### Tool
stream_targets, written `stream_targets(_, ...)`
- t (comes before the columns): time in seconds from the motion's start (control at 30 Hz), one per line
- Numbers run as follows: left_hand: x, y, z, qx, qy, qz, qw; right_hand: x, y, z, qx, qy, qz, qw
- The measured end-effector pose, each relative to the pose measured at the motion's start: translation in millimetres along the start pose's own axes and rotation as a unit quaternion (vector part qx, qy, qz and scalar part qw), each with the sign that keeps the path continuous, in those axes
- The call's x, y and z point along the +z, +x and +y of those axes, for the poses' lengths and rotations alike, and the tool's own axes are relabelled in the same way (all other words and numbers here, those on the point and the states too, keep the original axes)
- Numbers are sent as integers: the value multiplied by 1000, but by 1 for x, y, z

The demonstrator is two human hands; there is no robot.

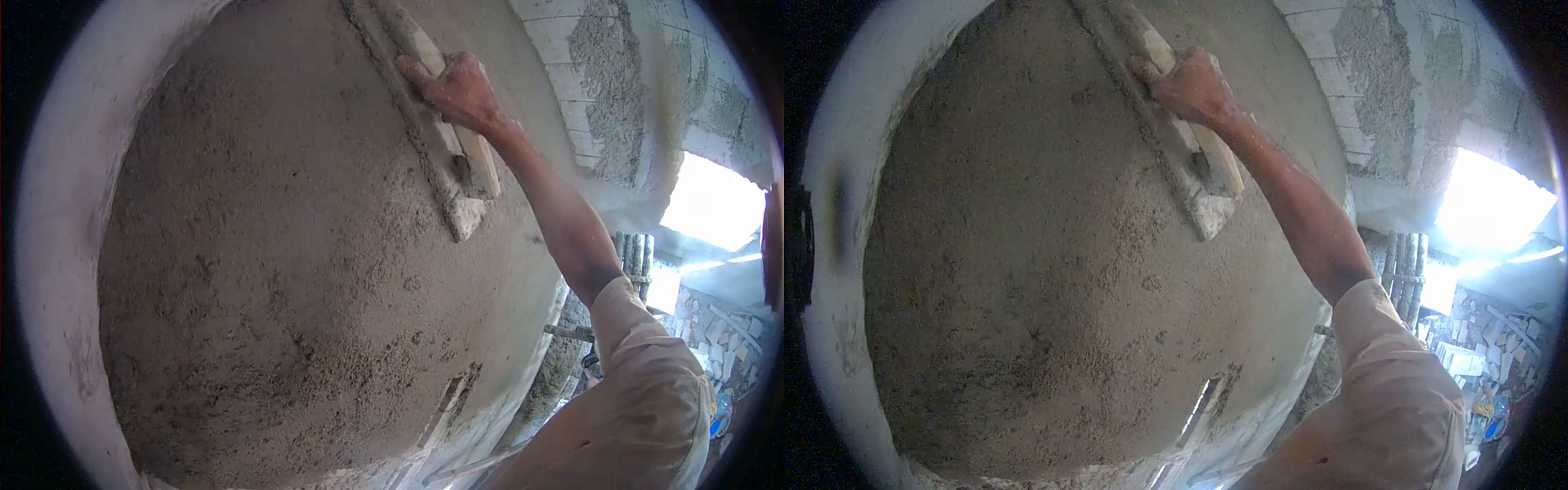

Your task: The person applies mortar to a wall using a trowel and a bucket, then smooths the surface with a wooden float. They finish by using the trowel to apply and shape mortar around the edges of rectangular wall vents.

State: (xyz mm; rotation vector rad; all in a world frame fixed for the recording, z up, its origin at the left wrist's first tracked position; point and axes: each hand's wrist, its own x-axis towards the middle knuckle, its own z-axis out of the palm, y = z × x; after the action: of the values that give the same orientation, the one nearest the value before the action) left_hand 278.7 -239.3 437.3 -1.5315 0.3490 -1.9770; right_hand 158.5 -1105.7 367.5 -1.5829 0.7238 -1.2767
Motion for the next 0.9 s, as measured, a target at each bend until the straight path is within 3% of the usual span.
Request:
stream_targets(0.17, 20, -31, -24, -40, 11, -25, 999, 10, -57, -23, -54, -21, -18, 998)
stream_targets(0.27, 18, -30, -17, -60, -12, -32, 998, 29, -96, -23, -62, 42, -70, 995)
stream_targets(0.37, 28, -47, -41, -39, 14, -21, 999, 44, -137, -28, -98, -21, -55, 994)
stream_targets(0.4, 38, -56, -52, -29, 29, -15, 999, 37, -149, -29, -110, -82, -102, 985)
stream_targets(0.5, 69, -76, -93, -1, 64, 6, 998, 34, -145, -15, -153, -88, -9, 984)
stream_targets(0.53, 72, -85, -100, -4, 59, 2, 998, 37, -121, -4, -50, 1, -56, 997)
stream_targets(0.6, 67, -88, -99, -15, 39, -8, 999, 29, -73, -6, -6, -26, 25, 999)
stream_targets(0.7, 61, -88, -90, -39, 14, -19, 999, 18, -50, -22, 0, 32, -6, 999)
stream_targets(0.8, 59, -90, -84, -56, -7, -25, 998, 33, -87, -29, -64, 14, -11, 998)
stream_targets(0.9, 59, -94, -80, -75, -24, -27, 997, 42, -139, -63, -7, 7, -63, 998)
